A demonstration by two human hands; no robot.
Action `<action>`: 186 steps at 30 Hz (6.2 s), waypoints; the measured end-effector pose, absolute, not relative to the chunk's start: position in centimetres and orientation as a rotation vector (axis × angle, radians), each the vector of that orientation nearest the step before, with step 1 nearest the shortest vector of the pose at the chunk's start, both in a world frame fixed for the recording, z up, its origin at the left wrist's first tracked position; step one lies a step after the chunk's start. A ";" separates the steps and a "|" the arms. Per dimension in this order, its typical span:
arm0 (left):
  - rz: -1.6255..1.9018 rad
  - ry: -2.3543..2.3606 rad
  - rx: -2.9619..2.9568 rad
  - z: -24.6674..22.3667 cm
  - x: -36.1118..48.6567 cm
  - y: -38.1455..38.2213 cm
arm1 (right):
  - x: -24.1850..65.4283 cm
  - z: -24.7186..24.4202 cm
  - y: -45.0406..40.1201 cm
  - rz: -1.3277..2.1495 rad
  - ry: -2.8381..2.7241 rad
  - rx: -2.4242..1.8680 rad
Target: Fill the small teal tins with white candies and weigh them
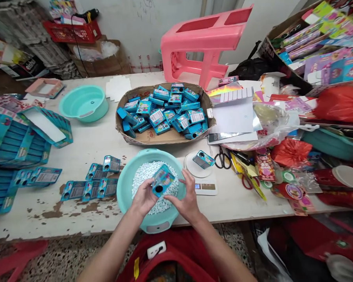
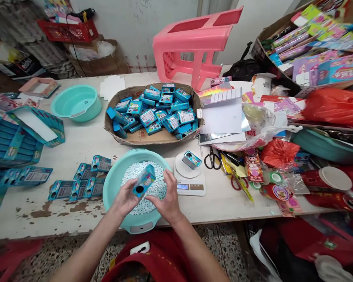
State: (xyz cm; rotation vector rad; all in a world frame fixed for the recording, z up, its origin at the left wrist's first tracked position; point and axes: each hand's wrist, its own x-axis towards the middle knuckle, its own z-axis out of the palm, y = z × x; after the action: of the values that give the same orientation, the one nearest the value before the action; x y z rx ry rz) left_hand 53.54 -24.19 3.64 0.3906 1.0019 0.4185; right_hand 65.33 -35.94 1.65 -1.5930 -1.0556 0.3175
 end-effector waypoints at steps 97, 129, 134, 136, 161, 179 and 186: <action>0.821 0.855 0.989 4.7 54.0 -23.7 | 60.4 1.9 -33.3 0.630 -0.920 -1.698; -0.254 0.933 2.013 -4.7 47.3 -22.6 | 62.4 -0.6 -33.8 0.460 -0.698 -1.700; 0.283 1.067 1.118 0.0 49.1 -21.7 | 61.6 -0.9 -34.3 0.526 -0.838 -1.742; 0.488 0.976 0.932 2.0 50.1 -21.8 | 61.1 -0.7 -34.3 0.551 -0.933 -1.749; 0.946 0.929 0.760 5.5 52.6 -22.4 | 59.6 2.8 -32.9 0.627 -1.040 -1.733; 0.987 1.008 0.877 5.6 53.9 -23.0 | 59.7 2.2 -32.3 0.688 -0.887 -1.668; 1.068 1.002 0.866 5.4 54.1 -22.9 | 59.9 1.9 -32.3 0.685 -0.862 -1.617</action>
State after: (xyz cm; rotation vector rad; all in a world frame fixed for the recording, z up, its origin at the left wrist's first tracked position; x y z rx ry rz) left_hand 54.06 -22.94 5.41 0.8660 1.0023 1.0678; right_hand 59.87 -32.30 1.94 -1.6169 -0.8624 0.6846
